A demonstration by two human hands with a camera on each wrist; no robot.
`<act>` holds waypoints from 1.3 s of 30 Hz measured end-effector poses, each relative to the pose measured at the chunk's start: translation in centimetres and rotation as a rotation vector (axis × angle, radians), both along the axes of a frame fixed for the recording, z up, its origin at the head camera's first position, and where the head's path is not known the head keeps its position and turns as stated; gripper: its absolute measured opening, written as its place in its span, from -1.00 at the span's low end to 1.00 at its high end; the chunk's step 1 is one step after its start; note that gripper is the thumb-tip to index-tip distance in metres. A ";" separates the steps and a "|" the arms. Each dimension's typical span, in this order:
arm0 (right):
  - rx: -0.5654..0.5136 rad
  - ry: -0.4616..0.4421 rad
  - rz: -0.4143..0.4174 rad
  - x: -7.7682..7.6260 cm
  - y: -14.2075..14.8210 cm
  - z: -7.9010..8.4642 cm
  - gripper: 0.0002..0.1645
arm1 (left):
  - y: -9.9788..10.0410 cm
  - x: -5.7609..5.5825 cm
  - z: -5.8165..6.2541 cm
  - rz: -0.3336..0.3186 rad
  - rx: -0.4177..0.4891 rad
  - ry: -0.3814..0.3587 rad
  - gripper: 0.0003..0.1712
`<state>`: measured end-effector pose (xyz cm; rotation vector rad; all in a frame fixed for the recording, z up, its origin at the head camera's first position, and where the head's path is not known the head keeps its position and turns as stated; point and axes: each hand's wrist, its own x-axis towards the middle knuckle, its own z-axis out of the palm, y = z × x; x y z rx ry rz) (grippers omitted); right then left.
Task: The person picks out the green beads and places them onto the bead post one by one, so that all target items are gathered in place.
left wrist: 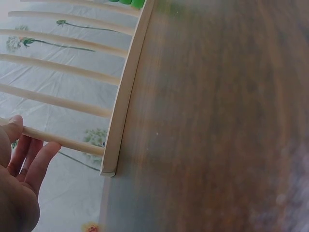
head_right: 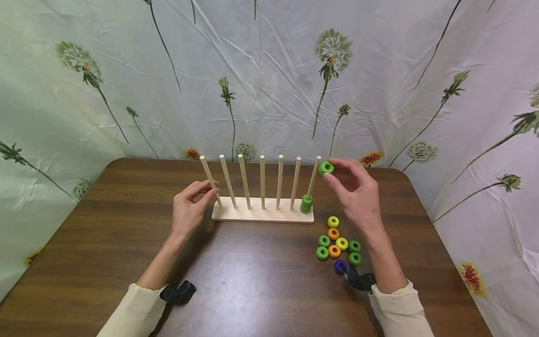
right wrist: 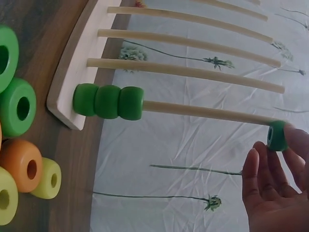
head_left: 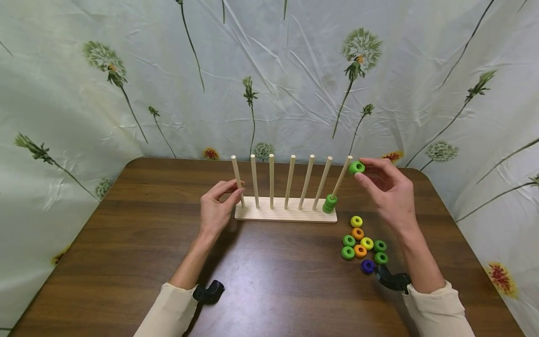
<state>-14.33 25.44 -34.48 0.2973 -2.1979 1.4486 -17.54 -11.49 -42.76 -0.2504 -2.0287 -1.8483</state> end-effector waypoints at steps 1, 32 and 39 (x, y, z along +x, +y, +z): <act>-0.011 0.008 0.003 0.0 0.0 0.1 -0.56 | 0.0 0.0 0.0 0.001 -0.002 0.001 -0.75; -0.057 0.067 0.020 -0.8 -1.4 1.7 -0.58 | 0.0 0.0 0.1 0.001 0.000 -0.005 -0.75; -0.029 0.057 0.018 -1.0 -1.6 1.6 -0.58 | -0.1 0.0 0.1 -0.002 0.003 -0.005 -0.75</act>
